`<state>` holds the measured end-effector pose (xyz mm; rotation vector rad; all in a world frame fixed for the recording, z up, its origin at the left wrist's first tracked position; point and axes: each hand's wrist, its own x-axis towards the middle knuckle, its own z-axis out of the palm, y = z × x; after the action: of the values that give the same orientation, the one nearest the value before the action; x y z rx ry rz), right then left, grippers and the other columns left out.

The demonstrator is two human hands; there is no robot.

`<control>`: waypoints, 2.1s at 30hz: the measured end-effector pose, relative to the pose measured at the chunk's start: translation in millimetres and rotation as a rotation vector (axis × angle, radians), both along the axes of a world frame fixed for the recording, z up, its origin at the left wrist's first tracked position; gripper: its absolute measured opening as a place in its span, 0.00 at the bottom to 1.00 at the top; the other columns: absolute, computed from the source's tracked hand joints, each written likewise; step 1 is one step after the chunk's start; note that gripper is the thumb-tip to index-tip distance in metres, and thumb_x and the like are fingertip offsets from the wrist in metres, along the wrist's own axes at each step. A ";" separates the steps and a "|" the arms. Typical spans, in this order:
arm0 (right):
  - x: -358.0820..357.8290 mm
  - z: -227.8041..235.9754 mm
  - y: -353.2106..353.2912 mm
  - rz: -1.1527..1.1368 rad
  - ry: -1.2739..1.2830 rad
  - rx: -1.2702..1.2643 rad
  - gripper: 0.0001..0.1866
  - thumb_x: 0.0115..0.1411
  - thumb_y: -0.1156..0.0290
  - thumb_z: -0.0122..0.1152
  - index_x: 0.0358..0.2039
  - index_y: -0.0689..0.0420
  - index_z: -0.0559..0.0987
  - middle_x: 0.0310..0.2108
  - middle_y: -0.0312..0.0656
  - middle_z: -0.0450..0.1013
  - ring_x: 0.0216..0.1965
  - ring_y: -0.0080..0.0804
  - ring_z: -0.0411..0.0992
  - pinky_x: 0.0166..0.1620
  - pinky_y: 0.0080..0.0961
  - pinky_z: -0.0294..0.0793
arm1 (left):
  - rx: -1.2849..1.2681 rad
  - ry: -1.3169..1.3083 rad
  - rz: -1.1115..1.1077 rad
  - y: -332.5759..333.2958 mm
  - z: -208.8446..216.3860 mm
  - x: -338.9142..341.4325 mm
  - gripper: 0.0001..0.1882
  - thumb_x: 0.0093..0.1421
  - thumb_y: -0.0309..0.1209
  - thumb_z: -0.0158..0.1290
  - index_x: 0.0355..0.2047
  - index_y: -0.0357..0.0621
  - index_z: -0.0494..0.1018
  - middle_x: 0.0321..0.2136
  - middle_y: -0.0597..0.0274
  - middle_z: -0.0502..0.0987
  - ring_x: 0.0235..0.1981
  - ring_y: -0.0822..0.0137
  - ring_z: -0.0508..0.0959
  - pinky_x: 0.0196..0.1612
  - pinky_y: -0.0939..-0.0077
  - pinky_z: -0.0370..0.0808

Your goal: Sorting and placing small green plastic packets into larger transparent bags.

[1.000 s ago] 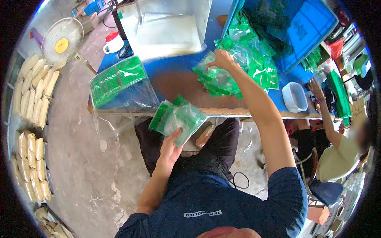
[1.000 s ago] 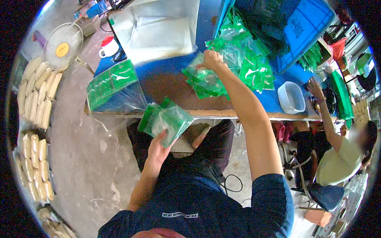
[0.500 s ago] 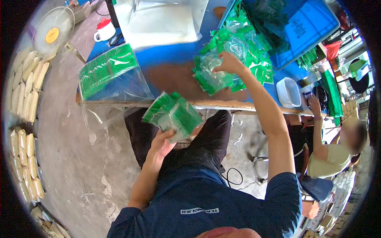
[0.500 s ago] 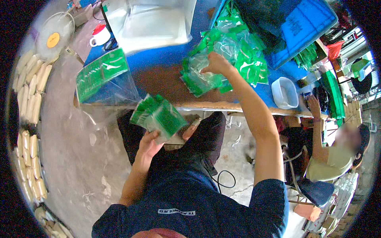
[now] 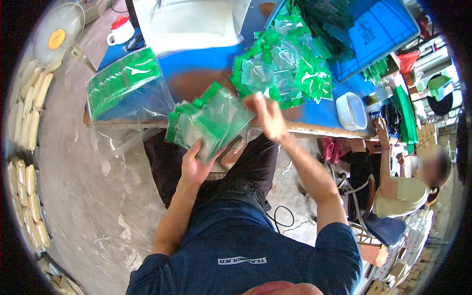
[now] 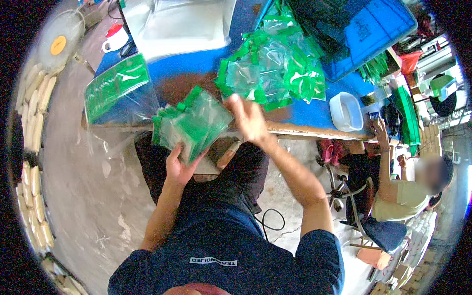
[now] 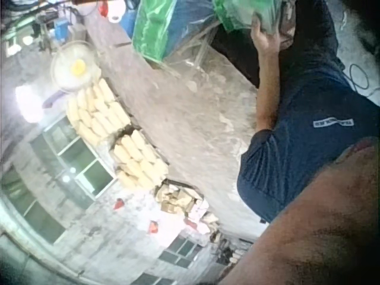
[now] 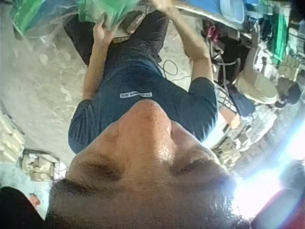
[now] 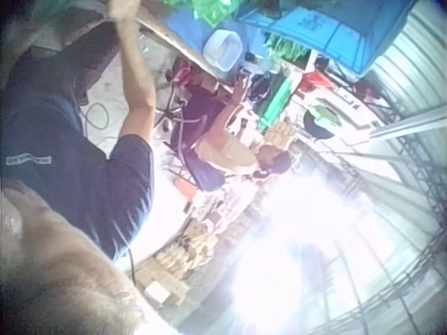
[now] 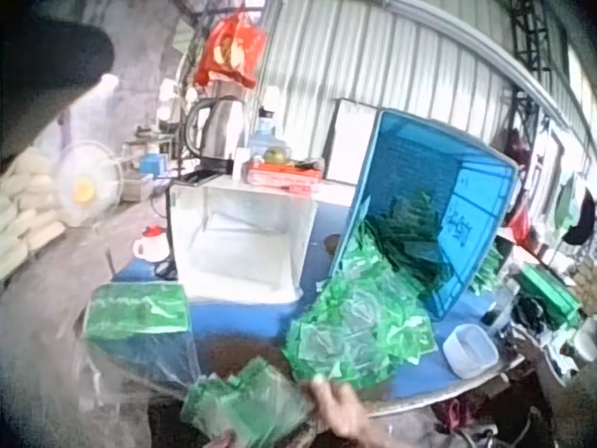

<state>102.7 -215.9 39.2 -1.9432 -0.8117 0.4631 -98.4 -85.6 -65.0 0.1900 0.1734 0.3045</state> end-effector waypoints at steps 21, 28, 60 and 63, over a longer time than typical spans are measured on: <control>65.7 -26.7 0.1 0.135 -0.977 -0.197 0.29 0.56 0.58 0.63 0.54 0.62 0.72 0.54 0.56 0.68 0.57 0.53 0.65 0.62 0.49 0.60 | 0.045 0.003 -0.074 -1.0 -6.3 -6.5 0.37 0.56 0.27 0.60 0.64 0.40 0.57 0.61 0.55 0.66 0.64 0.51 0.63 0.68 0.40 0.56; -10.7 -18.5 -9.4 0.280 -0.892 -0.344 0.49 0.41 0.45 0.74 0.59 0.61 0.68 0.62 0.56 0.59 0.66 0.58 0.52 0.68 0.55 0.49 | 0.100 -0.006 -0.059 -2.2 -39.0 -28.3 0.36 0.56 0.28 0.56 0.65 0.41 0.56 0.64 0.55 0.63 0.67 0.47 0.59 0.68 0.35 0.48; 63.6 13.7 36.6 0.618 -0.099 -0.341 0.25 0.54 0.54 0.68 0.43 0.63 0.79 0.35 0.47 0.78 0.36 0.36 0.74 0.42 0.34 0.72 | 0.085 0.034 0.057 15.5 -10.2 -18.4 0.39 0.55 0.25 0.57 0.66 0.40 0.53 0.63 0.52 0.62 0.66 0.48 0.59 0.69 0.37 0.51; 63.8 32.1 3.2 0.332 -0.164 -0.164 0.21 0.54 0.58 0.69 0.38 0.63 0.79 0.31 0.41 0.78 0.30 0.26 0.71 0.36 0.29 0.70 | 0.119 0.112 0.071 19.0 -9.2 -25.6 0.40 0.54 0.26 0.57 0.65 0.40 0.53 0.64 0.51 0.61 0.66 0.47 0.58 0.69 0.37 0.51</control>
<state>166.5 -212.7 71.3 -2.0216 -1.2464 0.5872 -124.0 -66.6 -74.2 0.3195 0.2733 0.3753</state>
